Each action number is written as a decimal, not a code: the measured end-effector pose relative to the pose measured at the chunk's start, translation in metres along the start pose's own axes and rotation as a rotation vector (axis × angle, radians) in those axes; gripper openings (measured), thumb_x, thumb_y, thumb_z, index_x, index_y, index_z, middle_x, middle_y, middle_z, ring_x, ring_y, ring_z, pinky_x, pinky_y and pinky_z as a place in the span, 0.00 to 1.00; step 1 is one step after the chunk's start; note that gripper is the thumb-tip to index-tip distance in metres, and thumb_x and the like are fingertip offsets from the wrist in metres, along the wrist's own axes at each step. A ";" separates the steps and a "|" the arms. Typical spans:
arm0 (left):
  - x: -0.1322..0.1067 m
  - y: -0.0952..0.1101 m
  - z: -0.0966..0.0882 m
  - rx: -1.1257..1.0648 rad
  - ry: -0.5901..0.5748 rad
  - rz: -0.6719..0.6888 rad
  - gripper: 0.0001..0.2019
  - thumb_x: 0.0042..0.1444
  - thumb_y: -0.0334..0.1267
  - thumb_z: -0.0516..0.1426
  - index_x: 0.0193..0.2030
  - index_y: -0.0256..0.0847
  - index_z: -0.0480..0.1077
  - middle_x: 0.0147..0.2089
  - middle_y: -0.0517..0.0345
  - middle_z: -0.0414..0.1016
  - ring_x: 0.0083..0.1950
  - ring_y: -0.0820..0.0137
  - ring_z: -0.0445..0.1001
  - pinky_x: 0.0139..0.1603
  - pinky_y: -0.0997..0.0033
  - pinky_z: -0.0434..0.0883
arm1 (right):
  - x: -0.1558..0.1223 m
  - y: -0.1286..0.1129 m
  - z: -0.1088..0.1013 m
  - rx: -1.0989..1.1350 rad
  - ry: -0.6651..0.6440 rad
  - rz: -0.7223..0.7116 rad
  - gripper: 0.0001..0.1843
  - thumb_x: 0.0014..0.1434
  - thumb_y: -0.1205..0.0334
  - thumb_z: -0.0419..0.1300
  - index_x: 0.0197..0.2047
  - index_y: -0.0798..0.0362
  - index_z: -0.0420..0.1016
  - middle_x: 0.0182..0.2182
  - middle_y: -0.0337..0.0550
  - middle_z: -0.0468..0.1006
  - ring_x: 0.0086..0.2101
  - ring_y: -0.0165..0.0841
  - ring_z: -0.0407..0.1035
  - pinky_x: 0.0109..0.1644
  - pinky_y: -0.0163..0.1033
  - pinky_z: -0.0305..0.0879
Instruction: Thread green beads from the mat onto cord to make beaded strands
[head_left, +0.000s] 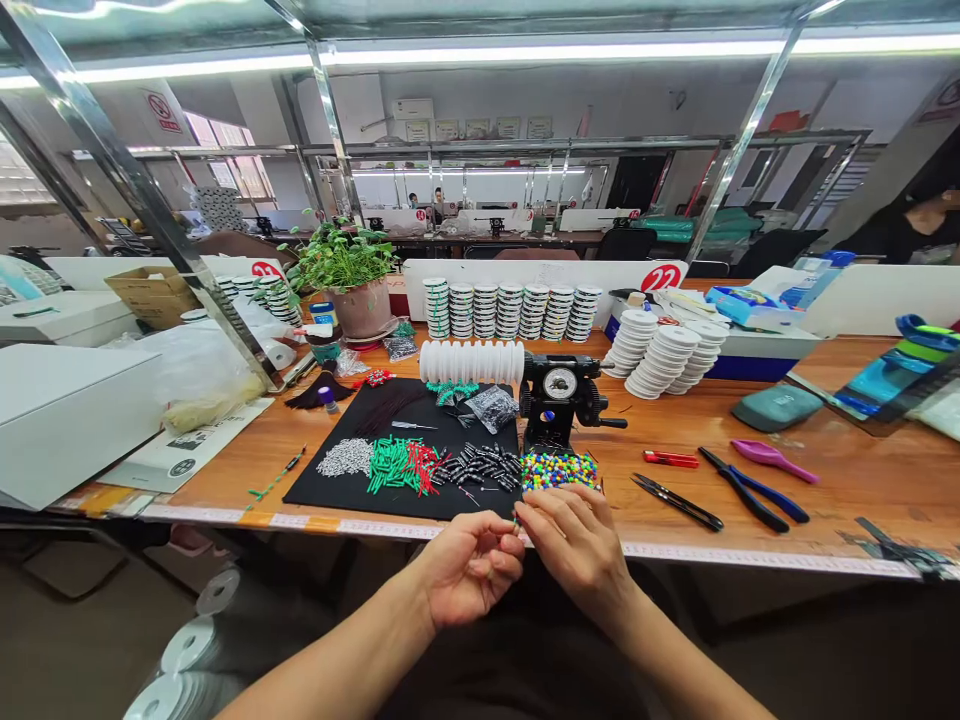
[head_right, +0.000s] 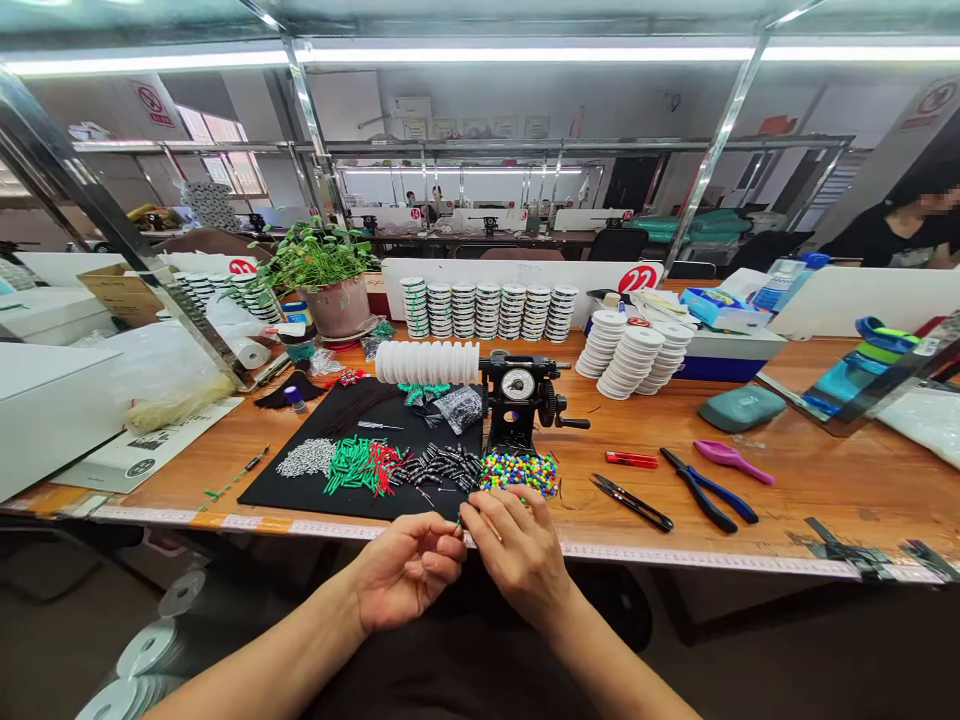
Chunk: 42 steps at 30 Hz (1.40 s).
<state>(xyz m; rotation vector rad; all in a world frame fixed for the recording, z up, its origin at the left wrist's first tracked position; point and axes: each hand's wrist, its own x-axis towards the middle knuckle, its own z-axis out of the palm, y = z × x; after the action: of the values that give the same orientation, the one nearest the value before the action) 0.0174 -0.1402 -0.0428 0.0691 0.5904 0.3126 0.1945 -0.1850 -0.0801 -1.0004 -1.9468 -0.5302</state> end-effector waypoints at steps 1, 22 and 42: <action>0.000 0.000 -0.001 -0.008 -0.011 -0.009 0.07 0.55 0.25 0.52 0.27 0.29 0.67 0.21 0.59 0.64 0.16 0.83 0.59 0.11 0.91 0.52 | -0.002 0.000 -0.001 0.003 0.003 -0.013 0.13 0.74 0.72 0.50 0.49 0.58 0.76 0.42 0.50 0.82 0.44 0.39 0.75 0.56 0.50 0.59; 0.001 0.000 -0.002 0.033 -0.098 -0.050 0.06 0.50 0.26 0.56 0.27 0.35 0.62 0.22 0.66 0.57 0.17 0.84 0.57 0.14 0.91 0.52 | -0.001 0.003 0.000 -0.018 0.026 -0.017 0.07 0.70 0.71 0.57 0.47 0.57 0.76 0.44 0.52 0.82 0.47 0.41 0.75 0.61 0.52 0.58; -0.011 -0.001 0.000 1.257 0.284 0.918 0.08 0.48 0.26 0.63 0.26 0.42 0.70 0.24 0.63 0.67 0.27 0.71 0.58 0.30 0.73 0.55 | 0.007 -0.001 -0.009 0.108 -0.124 -0.162 0.18 0.74 0.71 0.45 0.51 0.60 0.77 0.48 0.55 0.82 0.44 0.41 0.77 0.45 0.44 0.75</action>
<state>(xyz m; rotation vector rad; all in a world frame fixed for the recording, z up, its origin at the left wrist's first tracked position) 0.0089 -0.1442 -0.0372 1.5589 0.9412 0.8020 0.1961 -0.1882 -0.0698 -0.8292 -2.1555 -0.4566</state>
